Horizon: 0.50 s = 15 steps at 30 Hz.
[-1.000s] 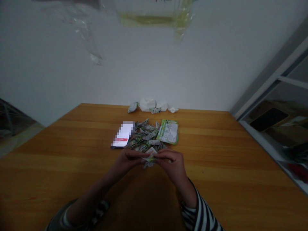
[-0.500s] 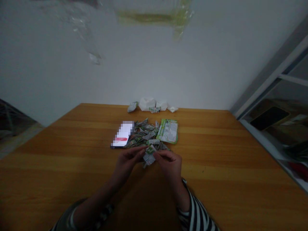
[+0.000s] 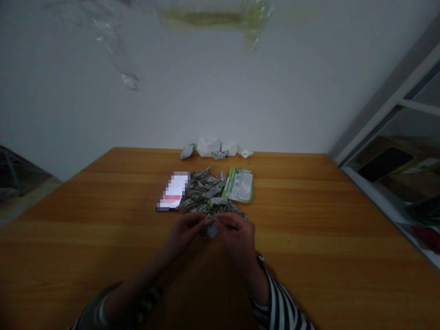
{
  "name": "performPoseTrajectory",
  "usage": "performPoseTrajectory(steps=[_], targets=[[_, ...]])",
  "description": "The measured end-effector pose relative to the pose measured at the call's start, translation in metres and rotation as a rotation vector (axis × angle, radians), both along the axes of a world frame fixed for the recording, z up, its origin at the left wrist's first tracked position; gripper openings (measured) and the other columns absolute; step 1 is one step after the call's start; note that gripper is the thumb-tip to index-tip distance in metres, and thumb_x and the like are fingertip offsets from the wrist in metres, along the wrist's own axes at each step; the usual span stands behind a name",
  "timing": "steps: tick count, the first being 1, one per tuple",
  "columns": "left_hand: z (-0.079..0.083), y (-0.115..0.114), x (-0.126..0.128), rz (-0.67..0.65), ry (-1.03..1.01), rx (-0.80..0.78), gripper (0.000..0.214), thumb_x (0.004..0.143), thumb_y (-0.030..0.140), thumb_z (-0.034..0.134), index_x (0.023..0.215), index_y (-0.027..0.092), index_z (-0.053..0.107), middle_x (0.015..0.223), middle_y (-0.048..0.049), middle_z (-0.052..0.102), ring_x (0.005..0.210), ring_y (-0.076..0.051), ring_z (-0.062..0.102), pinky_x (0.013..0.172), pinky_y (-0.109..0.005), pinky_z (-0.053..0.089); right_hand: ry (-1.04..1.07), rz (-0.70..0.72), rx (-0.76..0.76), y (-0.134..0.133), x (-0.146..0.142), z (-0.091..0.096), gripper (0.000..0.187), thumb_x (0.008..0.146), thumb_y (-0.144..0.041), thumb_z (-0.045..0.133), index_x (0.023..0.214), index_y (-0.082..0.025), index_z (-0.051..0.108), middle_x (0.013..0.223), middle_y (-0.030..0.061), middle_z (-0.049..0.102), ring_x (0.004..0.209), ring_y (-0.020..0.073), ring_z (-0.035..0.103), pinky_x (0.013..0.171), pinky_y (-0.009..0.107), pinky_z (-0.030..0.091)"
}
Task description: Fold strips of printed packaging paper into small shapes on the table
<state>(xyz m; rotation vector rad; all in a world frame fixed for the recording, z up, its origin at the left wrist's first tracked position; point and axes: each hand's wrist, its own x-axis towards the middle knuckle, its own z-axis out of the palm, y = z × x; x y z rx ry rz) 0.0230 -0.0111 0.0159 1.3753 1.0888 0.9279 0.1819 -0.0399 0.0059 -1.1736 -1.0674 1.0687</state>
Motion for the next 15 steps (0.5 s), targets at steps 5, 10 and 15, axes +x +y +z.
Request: performPoseTrajectory(steps=[5,10,15], targets=[[-0.002,-0.001,-0.003,0.044,0.048,0.027,0.03,0.077,0.042,0.069,0.065,0.014,0.066,0.056,0.001,0.059,0.053,-0.012,0.054,0.049,-0.02,0.044,-0.053,0.064,-0.002,0.003,0.003,0.0,0.027,0.078,-0.028,0.068,0.103,-0.019,0.071,0.072,0.0026,0.076,0.062,0.0183,0.07,0.058,0.026,0.055],[0.007,0.001,-0.006,0.118,-0.018,0.013,0.033,0.076,0.045,0.068,0.067,0.014,0.065,0.058,0.001,0.06,0.053,-0.012,0.055,0.049,-0.021,0.046,0.036,0.076,0.024,0.009,0.011,0.003,0.034,0.086,-0.044,0.059,0.108,-0.02,0.068,0.084,0.007,0.077,0.074,0.0212,0.072,0.064,0.03,0.058],[0.009,0.0,-0.007,0.1,-0.045,0.011,0.029,0.078,0.042,0.068,0.07,0.014,0.066,0.06,0.0013,0.06,0.055,-0.011,0.056,0.05,-0.019,0.046,-0.078,0.119,0.066,0.011,0.015,0.003,0.02,0.078,-0.036,0.07,0.086,-0.019,0.076,0.078,0.006,0.077,0.07,0.02,0.071,0.063,0.028,0.056]])
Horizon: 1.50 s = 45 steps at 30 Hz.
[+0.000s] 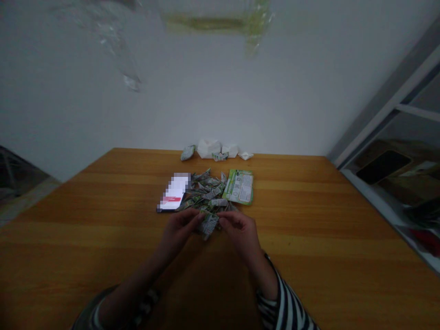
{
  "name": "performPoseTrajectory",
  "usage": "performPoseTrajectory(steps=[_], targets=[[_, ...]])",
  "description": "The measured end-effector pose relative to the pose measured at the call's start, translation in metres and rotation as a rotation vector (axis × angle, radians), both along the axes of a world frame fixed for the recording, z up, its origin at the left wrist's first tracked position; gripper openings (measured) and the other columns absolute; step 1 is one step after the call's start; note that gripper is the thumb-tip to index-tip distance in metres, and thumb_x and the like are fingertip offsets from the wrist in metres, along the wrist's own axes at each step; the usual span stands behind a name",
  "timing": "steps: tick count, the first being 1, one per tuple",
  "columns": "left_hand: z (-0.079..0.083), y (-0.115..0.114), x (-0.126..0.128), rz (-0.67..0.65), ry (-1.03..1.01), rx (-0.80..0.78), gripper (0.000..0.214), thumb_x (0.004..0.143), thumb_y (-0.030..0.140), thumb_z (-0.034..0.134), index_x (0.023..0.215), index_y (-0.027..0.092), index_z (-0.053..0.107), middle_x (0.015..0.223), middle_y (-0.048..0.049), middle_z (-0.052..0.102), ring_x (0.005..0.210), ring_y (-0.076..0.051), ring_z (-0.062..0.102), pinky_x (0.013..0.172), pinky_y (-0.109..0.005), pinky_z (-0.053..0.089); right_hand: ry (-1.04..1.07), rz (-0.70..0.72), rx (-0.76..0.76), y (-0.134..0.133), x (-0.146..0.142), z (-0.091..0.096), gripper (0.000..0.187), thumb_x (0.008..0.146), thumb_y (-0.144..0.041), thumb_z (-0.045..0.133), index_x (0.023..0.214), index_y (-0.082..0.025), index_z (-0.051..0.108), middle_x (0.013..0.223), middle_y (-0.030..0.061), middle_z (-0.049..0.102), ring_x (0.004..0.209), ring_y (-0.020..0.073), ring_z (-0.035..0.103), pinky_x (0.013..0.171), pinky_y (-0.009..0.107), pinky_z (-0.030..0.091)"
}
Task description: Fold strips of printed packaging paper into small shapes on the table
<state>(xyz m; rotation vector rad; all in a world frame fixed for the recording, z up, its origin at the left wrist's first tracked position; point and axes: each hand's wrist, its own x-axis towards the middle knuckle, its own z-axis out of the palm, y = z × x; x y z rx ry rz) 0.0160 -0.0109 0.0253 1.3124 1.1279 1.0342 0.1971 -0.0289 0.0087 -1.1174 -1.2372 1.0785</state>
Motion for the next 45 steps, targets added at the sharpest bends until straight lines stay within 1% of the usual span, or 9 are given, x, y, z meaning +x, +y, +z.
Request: performPoseTrajectory(steps=[10,19,23,25,30,36,39,42,45], targets=[[-0.004,-0.001,0.002,-0.076,0.026,-0.045,0.036,0.077,0.047,0.067,0.067,0.014,0.064,0.057,0.0008,0.058,0.053,-0.012,0.054,0.049,-0.021,0.043,-0.421,-0.037,0.242,-0.007,0.001,0.001,0.019,0.086,-0.024,0.06,0.07,-0.019,0.069,0.062,0.0015,0.069,0.057,0.0153,0.064,0.057,0.024,0.049],[-0.005,0.001,0.0,-0.062,0.143,0.092,0.034,0.083,0.046,0.061,0.072,0.015,0.067,0.062,-0.0014,0.062,0.06,-0.015,0.056,0.056,-0.023,0.043,-0.43,-0.062,0.254,-0.01,-0.005,-0.003,0.024,0.089,-0.025,0.053,0.067,-0.019,0.061,0.055,-0.0003,0.063,0.048,0.0124,0.059,0.048,0.021,0.046],[-0.002,-0.005,0.001,0.03,0.269,0.165,0.037,0.086,0.044,0.057,0.114,0.02,0.067,0.084,-0.0061,0.073,0.078,-0.022,0.064,0.07,-0.028,0.048,-0.779,-0.228,0.543,-0.011,-0.004,-0.005,0.022,0.089,-0.023,0.056,0.071,-0.019,0.067,0.058,0.002,0.066,0.051,0.0129,0.058,0.053,0.023,0.044],[-0.001,-0.007,0.004,-0.036,0.201,0.125,0.043,0.089,0.048,0.052,0.117,0.019,0.066,0.087,-0.0068,0.074,0.08,-0.022,0.065,0.074,-0.03,0.05,-0.936,-0.261,0.714,-0.012,-0.006,-0.006,0.022,0.089,-0.02,0.058,0.069,-0.02,0.068,0.055,0.0023,0.065,0.05,0.0135,0.058,0.053,0.024,0.043],[-0.004,-0.003,0.008,-0.125,-0.048,-0.073,0.042,0.082,0.052,0.059,0.098,0.015,0.072,0.09,-0.0062,0.073,0.088,-0.023,0.064,0.079,-0.031,0.05,-0.995,0.027,0.89,-0.015,-0.014,-0.003,0.016,0.091,-0.024,0.058,0.085,-0.021,0.073,0.064,0.0044,0.069,0.062,0.0168,0.062,0.06,0.027,0.047],[-0.003,0.003,0.002,-0.068,-0.084,-0.101,0.042,0.081,0.047,0.062,0.108,0.016,0.065,0.067,0.0014,0.064,0.054,-0.012,0.054,0.05,-0.021,0.041,-0.644,0.033,0.624,-0.013,0.002,0.011,0.028,0.088,-0.017,0.053,0.111,-0.022,0.069,0.08,0.0066,0.067,0.072,0.0185,0.06,0.064,0.03,0.049],[-0.004,0.002,0.002,-0.131,-0.099,-0.097,0.045,0.08,0.046,0.063,0.114,0.017,0.059,0.063,0.0045,0.059,0.05,-0.01,0.049,0.048,-0.019,0.036,-0.507,0.152,0.484,-0.008,0.008,0.012,0.035,0.085,-0.017,0.058,0.118,-0.025,0.067,0.086,0.0054,0.069,0.069,0.0159,0.061,0.062,0.027,0.05],[-0.008,0.001,0.002,-0.223,-0.102,-0.132,0.047,0.08,0.047,0.064,0.116,0.019,0.054,0.057,0.0077,0.054,0.044,-0.008,0.044,0.043,-0.017,0.03,-0.298,0.175,0.322,-0.004,0.006,0.005,0.021,0.08,-0.02,0.067,0.099,-0.023,0.076,0.08,0.0041,0.072,0.063,0.0142,0.062,0.057,0.024,0.05],[-0.008,-0.001,0.003,-0.222,-0.085,-0.151,0.042,0.085,0.052,0.056,0.113,0.02,0.053,0.048,0.0099,0.049,0.037,-0.007,0.039,0.038,-0.016,0.026,-0.084,0.052,0.087,-0.003,0.001,-0.002,0.008,0.075,-0.021,0.069,0.077,-0.02,0.077,0.061,0.0011,0.069,0.049,0.0123,0.059,0.046,0.021,0.046]])
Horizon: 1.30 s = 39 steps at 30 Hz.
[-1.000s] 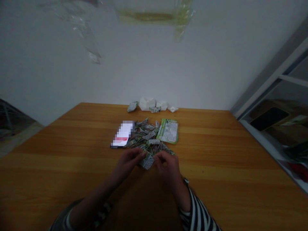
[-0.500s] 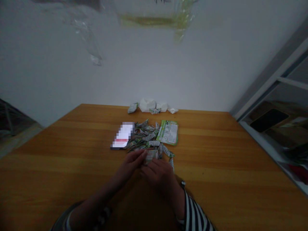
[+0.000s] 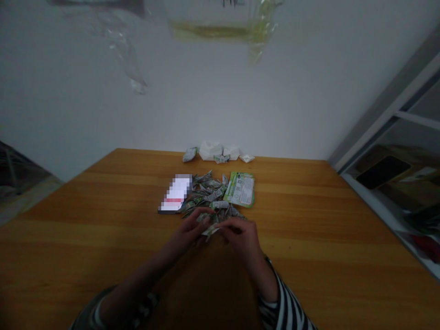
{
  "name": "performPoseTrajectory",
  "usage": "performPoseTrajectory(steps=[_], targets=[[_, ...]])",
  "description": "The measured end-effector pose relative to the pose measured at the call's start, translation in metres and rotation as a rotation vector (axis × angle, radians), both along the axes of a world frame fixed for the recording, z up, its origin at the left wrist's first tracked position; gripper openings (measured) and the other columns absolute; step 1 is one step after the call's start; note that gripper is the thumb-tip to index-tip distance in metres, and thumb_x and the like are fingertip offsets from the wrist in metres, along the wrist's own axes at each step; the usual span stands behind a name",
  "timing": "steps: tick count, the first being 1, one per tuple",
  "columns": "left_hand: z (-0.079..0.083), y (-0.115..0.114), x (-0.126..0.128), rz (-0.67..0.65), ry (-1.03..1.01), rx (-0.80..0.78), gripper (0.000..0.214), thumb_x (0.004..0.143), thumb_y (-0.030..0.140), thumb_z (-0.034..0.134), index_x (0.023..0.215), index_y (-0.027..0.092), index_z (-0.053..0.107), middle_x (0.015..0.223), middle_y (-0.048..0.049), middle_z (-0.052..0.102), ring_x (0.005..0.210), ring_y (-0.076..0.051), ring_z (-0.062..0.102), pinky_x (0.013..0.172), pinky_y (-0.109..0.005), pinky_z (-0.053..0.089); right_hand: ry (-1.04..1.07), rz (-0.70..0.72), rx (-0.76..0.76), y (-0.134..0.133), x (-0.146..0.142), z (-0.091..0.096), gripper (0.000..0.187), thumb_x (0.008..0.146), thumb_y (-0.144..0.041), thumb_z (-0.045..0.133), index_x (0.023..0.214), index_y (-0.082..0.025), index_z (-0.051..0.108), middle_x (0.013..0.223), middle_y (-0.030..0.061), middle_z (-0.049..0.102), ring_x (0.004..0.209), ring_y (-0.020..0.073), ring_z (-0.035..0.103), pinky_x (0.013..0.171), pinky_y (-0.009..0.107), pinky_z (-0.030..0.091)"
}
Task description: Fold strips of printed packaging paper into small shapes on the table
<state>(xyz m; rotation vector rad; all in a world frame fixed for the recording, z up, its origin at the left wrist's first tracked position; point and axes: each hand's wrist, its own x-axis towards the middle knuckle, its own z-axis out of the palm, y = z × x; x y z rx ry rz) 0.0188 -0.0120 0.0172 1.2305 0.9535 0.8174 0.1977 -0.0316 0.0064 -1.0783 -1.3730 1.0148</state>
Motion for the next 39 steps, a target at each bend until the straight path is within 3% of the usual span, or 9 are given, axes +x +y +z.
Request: performPoseTrajectory(steps=[3,6,10,16,24,28,30,34,39], targets=[[0.006,-0.002,0.001,0.03,-0.042,0.074,0.039,0.081,0.05,0.062,0.104,0.019,0.058,0.056,0.0045,0.061,0.045,-0.01,0.052,0.044,-0.019,0.04,0.147,-0.104,-0.17,0.0,-0.005,0.001,0.009,0.071,-0.024,0.072,0.064,-0.018,0.074,0.048,-0.0018,0.063,0.04,0.0101,0.052,0.039,0.019,0.042],[0.009,-0.004,0.004,0.108,-0.016,0.14,0.024,0.074,0.037,0.073,0.083,0.015,0.07,0.061,-0.0006,0.068,0.054,-0.013,0.06,0.053,-0.022,0.047,0.247,-0.143,-0.243,0.001,-0.009,0.006,0.014,0.065,-0.027,0.077,0.057,-0.017,0.071,0.046,-0.0008,0.064,0.04,0.0106,0.055,0.04,0.02,0.045],[0.007,-0.006,0.007,0.288,0.03,0.17,0.012,0.073,0.028,0.074,0.074,0.016,0.076,0.066,-0.0029,0.074,0.061,-0.016,0.064,0.058,-0.023,0.049,0.334,-0.156,-0.273,0.001,-0.011,0.007,0.012,0.059,-0.027,0.081,0.059,-0.017,0.074,0.052,0.002,0.07,0.046,0.0132,0.061,0.047,0.022,0.05],[0.01,-0.009,0.01,0.411,0.014,0.136,0.012,0.065,0.026,0.081,0.063,0.017,0.074,0.065,-0.0011,0.074,0.062,-0.015,0.066,0.061,-0.022,0.05,0.369,-0.177,-0.247,0.001,-0.012,0.003,0.017,0.06,-0.034,0.084,0.062,-0.018,0.076,0.061,0.0036,0.075,0.056,0.0156,0.067,0.057,0.025,0.054],[0.009,-0.008,0.011,0.414,-0.086,-0.016,0.023,0.061,0.029,0.085,0.061,0.014,0.067,0.063,-0.0014,0.074,0.057,-0.013,0.064,0.057,-0.02,0.048,0.413,-0.227,-0.234,-0.002,-0.017,0.001,0.013,0.062,-0.028,0.083,0.059,-0.019,0.074,0.06,0.0013,0.074,0.057,0.0142,0.066,0.06,0.025,0.053],[0.008,-0.007,0.009,0.42,-0.076,0.031,0.016,0.062,0.025,0.084,0.068,0.015,0.073,0.068,-0.0022,0.075,0.063,-0.015,0.067,0.062,-0.022,0.051,0.353,-0.188,-0.239,-0.001,-0.014,0.003,0.009,0.061,-0.023,0.081,0.058,-0.019,0.075,0.075,0.0045,0.078,0.071,0.0179,0.07,0.068,0.026,0.054],[0.007,-0.006,0.008,0.4,-0.037,0.09,0.012,0.064,0.023,0.082,0.072,0.016,0.076,0.073,-0.0032,0.077,0.069,-0.017,0.069,0.067,-0.024,0.053,0.295,-0.201,-0.22,-0.001,-0.013,0.003,0.005,0.062,-0.022,0.08,0.061,-0.019,0.076,0.074,0.004,0.077,0.065,0.0161,0.068,0.061,0.024,0.053],[0.002,-0.006,0.008,0.318,-0.017,0.111,0.01,0.069,0.024,0.076,0.077,0.018,0.079,0.074,-0.0038,0.078,0.07,-0.019,0.07,0.068,-0.026,0.055,0.28,-0.188,-0.241,-0.002,-0.013,0.002,0.007,0.067,-0.026,0.076,0.071,-0.02,0.078,0.052,-0.0006,0.069,0.043,0.0111,0.058,0.042,0.02,0.046],[0.003,-0.005,0.009,0.302,0.006,0.056,0.013,0.069,0.026,0.077,0.078,0.017,0.08,0.078,-0.0059,0.079,0.075,-0.022,0.072,0.074,-0.029,0.055,0.36,-0.061,-0.294,0.001,-0.014,0.0,0.016,0.062,-0.031,0.082,0.074,-0.021,0.08,0.068,0.0031,0.076,0.058,0.0167,0.069,0.058,0.027,0.057]])
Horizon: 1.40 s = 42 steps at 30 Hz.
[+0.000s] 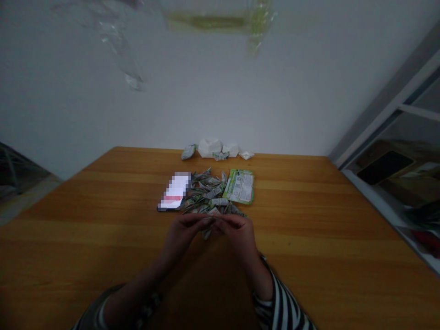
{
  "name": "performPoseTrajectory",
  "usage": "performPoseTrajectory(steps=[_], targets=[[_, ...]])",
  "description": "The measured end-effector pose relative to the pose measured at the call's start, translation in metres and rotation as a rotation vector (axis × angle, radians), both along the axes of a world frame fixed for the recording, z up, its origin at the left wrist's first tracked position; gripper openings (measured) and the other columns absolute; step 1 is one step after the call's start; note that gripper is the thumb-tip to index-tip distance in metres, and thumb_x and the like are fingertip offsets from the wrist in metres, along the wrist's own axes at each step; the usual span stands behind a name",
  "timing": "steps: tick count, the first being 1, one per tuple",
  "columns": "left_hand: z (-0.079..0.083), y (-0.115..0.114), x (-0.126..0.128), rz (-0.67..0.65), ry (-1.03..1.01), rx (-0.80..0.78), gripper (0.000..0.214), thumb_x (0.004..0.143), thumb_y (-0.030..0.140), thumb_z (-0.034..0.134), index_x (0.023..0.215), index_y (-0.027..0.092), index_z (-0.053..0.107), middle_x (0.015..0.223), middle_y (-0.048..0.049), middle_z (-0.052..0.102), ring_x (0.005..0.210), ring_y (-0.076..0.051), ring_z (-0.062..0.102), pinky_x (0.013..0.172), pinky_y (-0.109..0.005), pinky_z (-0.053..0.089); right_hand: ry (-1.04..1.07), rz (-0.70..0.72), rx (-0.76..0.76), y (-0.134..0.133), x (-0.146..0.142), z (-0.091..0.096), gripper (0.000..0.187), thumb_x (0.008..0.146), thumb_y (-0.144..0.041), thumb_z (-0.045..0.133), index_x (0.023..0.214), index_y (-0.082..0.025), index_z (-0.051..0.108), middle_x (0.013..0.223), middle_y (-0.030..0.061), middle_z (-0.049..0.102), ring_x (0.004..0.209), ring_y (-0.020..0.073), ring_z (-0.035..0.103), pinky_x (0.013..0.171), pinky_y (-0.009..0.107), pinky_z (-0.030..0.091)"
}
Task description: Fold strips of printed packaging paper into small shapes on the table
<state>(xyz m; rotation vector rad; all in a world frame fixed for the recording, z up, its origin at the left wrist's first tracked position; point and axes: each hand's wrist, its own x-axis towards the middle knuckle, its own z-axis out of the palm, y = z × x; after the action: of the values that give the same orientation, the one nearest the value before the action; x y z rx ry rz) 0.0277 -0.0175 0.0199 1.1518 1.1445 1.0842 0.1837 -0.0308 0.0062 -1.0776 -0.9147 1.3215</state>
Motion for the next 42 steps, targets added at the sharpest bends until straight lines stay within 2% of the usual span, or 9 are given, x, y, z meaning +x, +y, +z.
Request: performPoseTrajectory(steps=[2,8,12,18,21,26,30,35,42], targets=[[0.001,-0.001,0.0,-0.018,-0.017,-0.03,0.015,0.069,0.028,0.077,0.078,0.016,0.08,0.078,-0.0064,0.079,0.075,-0.022,0.072,0.074,-0.03,0.055,0.0,-0.014,-0.002,0.001,0.001,0.0,0.014,0.06,-0.032,0.083,0.068,-0.021,0.079,0.064,0.003,0.076,0.057,0.0169,0.069,0.059,0.027,0.057],[0.001,-0.002,-0.002,-0.005,-0.127,-0.083,0.031,0.067,0.028,0.078,0.097,0.019,0.078,0.089,-0.0053,0.079,0.08,-0.021,0.072,0.078,-0.03,0.055,-0.016,-0.038,-0.012,-0.001,0.001,0.001,0.014,0.056,-0.03,0.086,0.061,-0.021,0.077,0.06,0.0025,0.075,0.055,0.0162,0.068,0.056,0.025,0.055],[0.0,-0.002,-0.002,-0.003,-0.122,-0.057,0.036,0.068,0.029,0.078,0.103,0.021,0.076,0.081,-0.0023,0.079,0.071,-0.018,0.071,0.072,-0.029,0.056,0.002,0.011,-0.04,-0.001,-0.001,0.001,0.018,0.056,-0.034,0.086,0.066,-0.021,0.078,0.064,0.0026,0.076,0.056,0.0175,0.069,0.058,0.027,0.057],[0.003,-0.005,0.002,-0.024,-0.084,-0.037,0.021,0.071,0.029,0.077,0.089,0.018,0.08,0.087,-0.0059,0.079,0.082,-0.022,0.072,0.08,-0.031,0.056,-0.029,-0.015,-0.017,0.0,0.001,0.001,0.024,0.06,-0.041,0.084,0.065,-0.018,0.077,0.06,0.0028,0.074,0.055,0.0162,0.068,0.057,0.026,0.056],[0.006,-0.007,0.006,0.006,-0.094,-0.04,0.023,0.073,0.031,0.076,0.091,0.017,0.079,0.091,-0.007,0.079,0.083,-0.023,0.073,0.082,-0.033,0.056,0.001,-0.052,-0.035,-0.001,-0.001,0.0,0.025,0.063,-0.041,0.083,0.066,-0.017,0.076,0.061,0.0037,0.074,0.056,0.0156,0.068,0.058,0.026,0.056],[0.006,-0.01,0.01,0.053,-0.133,-0.058,0.026,0.073,0.031,0.077,0.095,0.017,0.078,0.091,-0.0067,0.079,0.083,-0.022,0.073,0.082,-0.032,0.057,0.093,-0.114,-0.07,-0.004,-0.006,0.0,0.026,0.06,-0.038,0.086,0.065,-0.016,0.073,0.062,0.0034,0.074,0.056,0.0153,0.068,0.06,0.027,0.056],[0.004,-0.009,0.008,0.039,-0.142,-0.06,0.026,0.074,0.032,0.077,0.095,0.018,0.078,0.09,-0.0068,0.079,0.085,-0.023,0.073,0.083,-0.032,0.056,0.164,-0.092,-0.096,-0.003,-0.005,0.001,0.028,0.057,-0.039,0.087,0.061,-0.016,0.071,0.062,0.0034,0.074,0.057,0.0167,0.069,0.062,0.029,0.058],[0.002,-0.01,0.006,0.007,-0.184,-0.075,0.029,0.076,0.033,0.075,0.1,0.018,0.077,0.094,-0.0079,0.079,0.089,-0.022,0.072,0.083,-0.03,0.055,0.197,-0.056,-0.104,-0.002,-0.002,0.004,0.027,0.061,-0.038,0.086,0.061,-0.016,0.071,0.063,0.0026,0.074,0.059,0.0156,0.069,0.064,0.027,0.058],[-0.001,-0.007,0.007,0.067,-0.236,-0.106,0.03,0.073,0.035,0.077,0.093,0.013,0.078,0.085,-0.0095,0.079,0.076,-0.02,0.073,0.078,-0.03,0.057,0.215,-0.083,-0.097,-0.004,-0.009,0.003,0.033,0.055,-0.034,0.089,0.061,-0.016,0.062,0.062,0.0022,0.074,0.058,0.0169,0.071,0.059,0.027,0.059]])
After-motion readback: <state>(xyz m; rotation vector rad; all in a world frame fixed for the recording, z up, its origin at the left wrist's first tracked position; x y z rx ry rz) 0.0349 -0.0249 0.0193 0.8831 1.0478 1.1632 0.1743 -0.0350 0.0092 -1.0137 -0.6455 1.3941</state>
